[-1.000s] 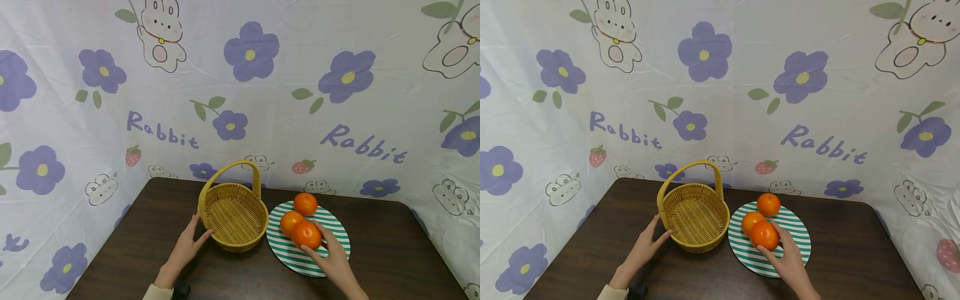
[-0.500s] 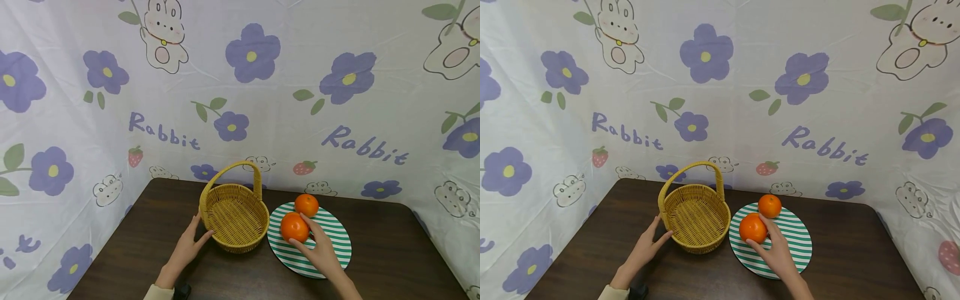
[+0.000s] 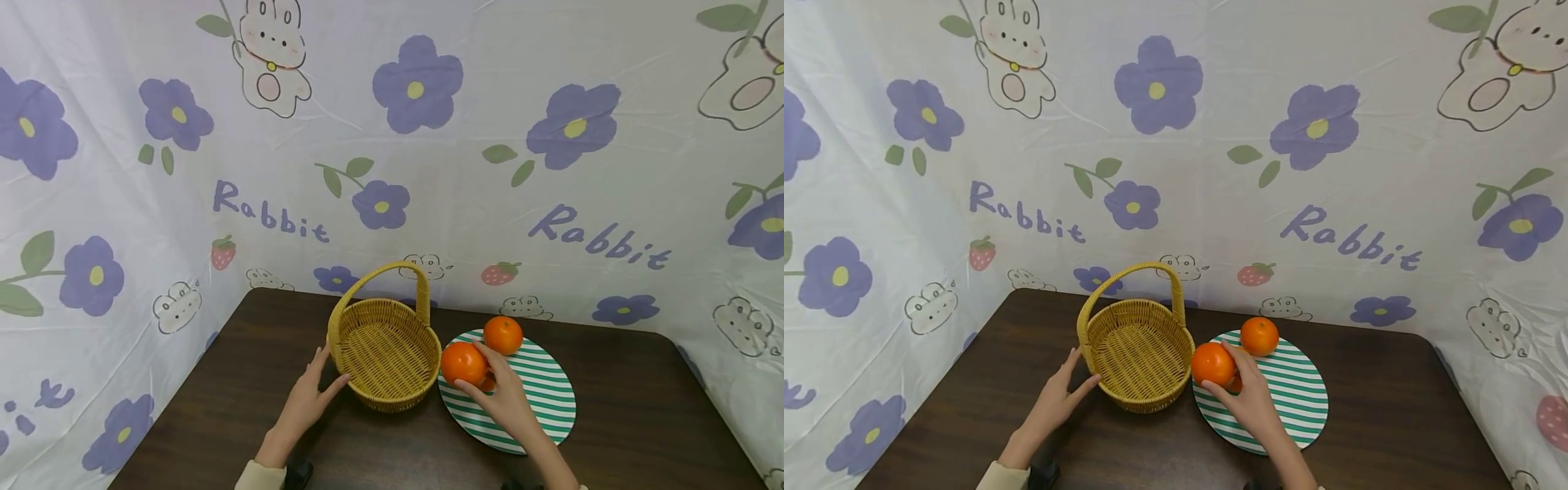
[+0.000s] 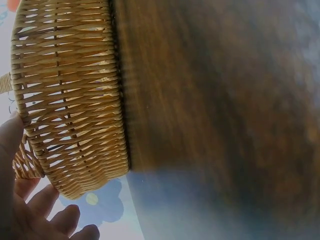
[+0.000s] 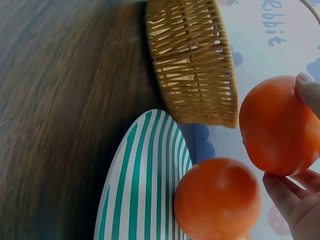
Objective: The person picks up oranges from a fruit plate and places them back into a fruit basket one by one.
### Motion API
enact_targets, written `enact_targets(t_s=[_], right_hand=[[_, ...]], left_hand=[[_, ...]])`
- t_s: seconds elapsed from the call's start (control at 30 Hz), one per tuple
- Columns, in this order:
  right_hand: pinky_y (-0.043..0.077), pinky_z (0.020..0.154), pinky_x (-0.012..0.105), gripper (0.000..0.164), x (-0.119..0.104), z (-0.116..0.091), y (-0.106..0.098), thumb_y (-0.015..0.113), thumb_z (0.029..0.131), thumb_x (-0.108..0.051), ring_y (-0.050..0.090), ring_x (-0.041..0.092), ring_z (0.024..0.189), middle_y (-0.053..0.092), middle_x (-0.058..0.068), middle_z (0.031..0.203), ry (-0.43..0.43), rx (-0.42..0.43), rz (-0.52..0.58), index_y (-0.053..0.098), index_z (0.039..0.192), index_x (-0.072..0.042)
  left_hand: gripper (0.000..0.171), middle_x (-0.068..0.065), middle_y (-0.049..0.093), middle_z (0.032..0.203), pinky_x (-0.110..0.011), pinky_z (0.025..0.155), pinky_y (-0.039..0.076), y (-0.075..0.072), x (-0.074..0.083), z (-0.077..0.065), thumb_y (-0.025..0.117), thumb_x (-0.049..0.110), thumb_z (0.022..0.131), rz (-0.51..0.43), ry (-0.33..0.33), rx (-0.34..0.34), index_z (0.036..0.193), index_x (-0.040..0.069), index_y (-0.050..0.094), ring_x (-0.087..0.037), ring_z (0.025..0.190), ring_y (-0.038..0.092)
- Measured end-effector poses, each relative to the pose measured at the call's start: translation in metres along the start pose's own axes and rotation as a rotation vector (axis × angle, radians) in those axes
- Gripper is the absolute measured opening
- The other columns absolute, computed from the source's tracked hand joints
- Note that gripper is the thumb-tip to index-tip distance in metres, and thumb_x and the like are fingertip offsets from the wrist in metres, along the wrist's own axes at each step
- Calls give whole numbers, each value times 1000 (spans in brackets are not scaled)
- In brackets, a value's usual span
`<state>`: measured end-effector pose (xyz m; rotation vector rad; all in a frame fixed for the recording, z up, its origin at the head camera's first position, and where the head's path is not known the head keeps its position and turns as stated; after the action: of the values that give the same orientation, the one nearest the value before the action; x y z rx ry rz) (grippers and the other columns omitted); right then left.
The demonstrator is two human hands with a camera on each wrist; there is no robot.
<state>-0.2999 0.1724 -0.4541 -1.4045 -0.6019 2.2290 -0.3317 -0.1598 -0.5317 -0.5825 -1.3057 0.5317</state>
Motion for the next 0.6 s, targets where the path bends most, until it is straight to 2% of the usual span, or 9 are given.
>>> enact_targets(t_s=[0.2,0.4,0.6], right_hand=[[52,84,43,74,-5,7,8,77,75,-29,55,26,108,50,11,129,-23,7,12,43,138,-11],[51,86,43,75,-7,13,19,76,76,-33,53,24,112,51,7,131,-18,2,21,41,140,-19],[52,85,42,75,-10,18,28,74,77,-37,53,25,114,47,7,136,2,-20,62,38,141,-23]], left_hand=[[78,-14,19,153,-63,103,25,-2,1,1,54,58,85,18,-6,2,149,33,16,-43,135,23],[79,-15,22,152,-63,101,28,-5,3,0,57,56,84,40,-1,21,149,30,20,-44,133,27],[80,-13,21,152,-61,100,31,-4,4,0,55,58,85,76,5,10,149,29,17,-41,134,28]])
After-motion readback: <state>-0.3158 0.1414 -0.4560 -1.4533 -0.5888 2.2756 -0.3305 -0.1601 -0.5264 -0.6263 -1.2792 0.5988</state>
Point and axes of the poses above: each hand's wrist, its own z-axis towards the middle knuckle, its own y-axis out of the palm, x = y × z, the point moved 10 cm from there along z, towards the middle knuckle
